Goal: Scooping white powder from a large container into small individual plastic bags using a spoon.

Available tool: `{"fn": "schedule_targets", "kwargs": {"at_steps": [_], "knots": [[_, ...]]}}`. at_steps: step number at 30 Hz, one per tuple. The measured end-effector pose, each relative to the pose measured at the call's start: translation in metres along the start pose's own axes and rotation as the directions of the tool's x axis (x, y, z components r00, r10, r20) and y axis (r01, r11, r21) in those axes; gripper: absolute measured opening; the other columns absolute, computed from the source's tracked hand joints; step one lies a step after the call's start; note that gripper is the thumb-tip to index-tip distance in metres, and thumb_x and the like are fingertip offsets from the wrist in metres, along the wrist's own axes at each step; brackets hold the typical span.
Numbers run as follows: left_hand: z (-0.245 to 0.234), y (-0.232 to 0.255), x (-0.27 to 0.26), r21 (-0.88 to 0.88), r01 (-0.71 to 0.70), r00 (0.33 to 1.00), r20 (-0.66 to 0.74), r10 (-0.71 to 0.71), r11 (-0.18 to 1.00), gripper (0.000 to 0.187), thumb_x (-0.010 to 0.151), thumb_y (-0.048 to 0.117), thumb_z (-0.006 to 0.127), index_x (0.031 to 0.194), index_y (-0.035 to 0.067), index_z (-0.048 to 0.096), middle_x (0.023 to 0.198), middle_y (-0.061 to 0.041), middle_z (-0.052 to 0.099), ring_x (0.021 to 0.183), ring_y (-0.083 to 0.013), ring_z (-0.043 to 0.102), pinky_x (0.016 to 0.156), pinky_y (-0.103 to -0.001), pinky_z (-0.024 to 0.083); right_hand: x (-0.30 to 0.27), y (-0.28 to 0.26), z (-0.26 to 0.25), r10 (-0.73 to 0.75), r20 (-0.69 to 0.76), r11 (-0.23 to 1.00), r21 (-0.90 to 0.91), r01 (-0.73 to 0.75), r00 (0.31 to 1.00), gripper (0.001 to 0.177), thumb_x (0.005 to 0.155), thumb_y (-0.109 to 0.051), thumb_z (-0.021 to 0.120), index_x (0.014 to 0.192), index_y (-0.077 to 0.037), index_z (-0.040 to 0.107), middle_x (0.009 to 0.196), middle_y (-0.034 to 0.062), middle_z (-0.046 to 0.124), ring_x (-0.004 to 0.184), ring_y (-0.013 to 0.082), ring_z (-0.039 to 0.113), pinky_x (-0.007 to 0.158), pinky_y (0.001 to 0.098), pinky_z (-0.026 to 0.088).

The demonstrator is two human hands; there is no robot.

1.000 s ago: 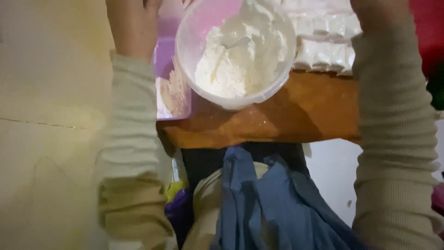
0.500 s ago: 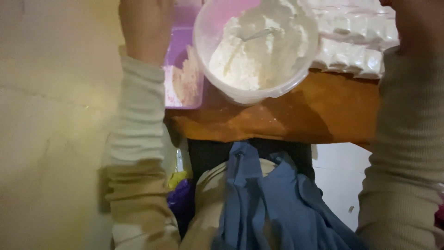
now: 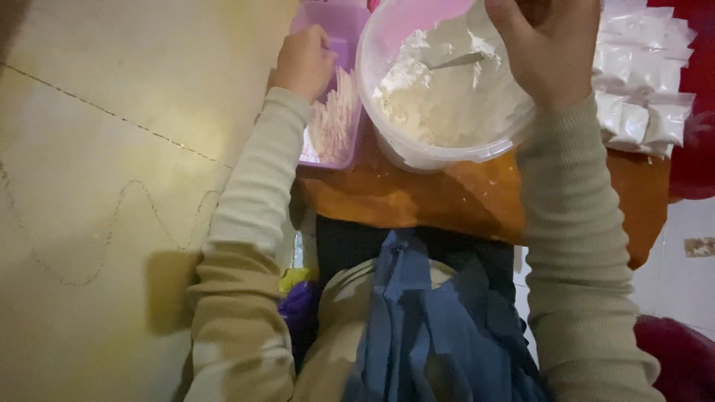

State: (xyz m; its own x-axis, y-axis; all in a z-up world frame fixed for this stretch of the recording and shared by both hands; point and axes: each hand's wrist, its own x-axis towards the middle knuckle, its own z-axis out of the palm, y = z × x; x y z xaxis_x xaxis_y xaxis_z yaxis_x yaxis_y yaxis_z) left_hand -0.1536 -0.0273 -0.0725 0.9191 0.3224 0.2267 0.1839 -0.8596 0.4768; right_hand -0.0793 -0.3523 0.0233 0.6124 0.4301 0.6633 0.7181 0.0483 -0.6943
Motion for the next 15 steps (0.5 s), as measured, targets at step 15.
{"fn": "schedule_targets", "kwargs": {"at_steps": [15], "knots": [[0.018,-0.007,0.005,0.041,0.116,0.992,0.038,-0.117,0.992,0.016,0.082,0.006,0.066,0.096,0.009,0.073,0.094,-0.011,0.073,0.086,-0.03,0.068,0.078,-0.043,0.055,-0.004,0.001,0.0,-0.031,0.028,0.974,-0.223,0.036,0.999,0.013,0.116,0.02,0.078,0.113,0.013,0.068,0.089,0.0153,0.06,0.071,0.0189,0.049,0.065,0.0303,0.043]]}}
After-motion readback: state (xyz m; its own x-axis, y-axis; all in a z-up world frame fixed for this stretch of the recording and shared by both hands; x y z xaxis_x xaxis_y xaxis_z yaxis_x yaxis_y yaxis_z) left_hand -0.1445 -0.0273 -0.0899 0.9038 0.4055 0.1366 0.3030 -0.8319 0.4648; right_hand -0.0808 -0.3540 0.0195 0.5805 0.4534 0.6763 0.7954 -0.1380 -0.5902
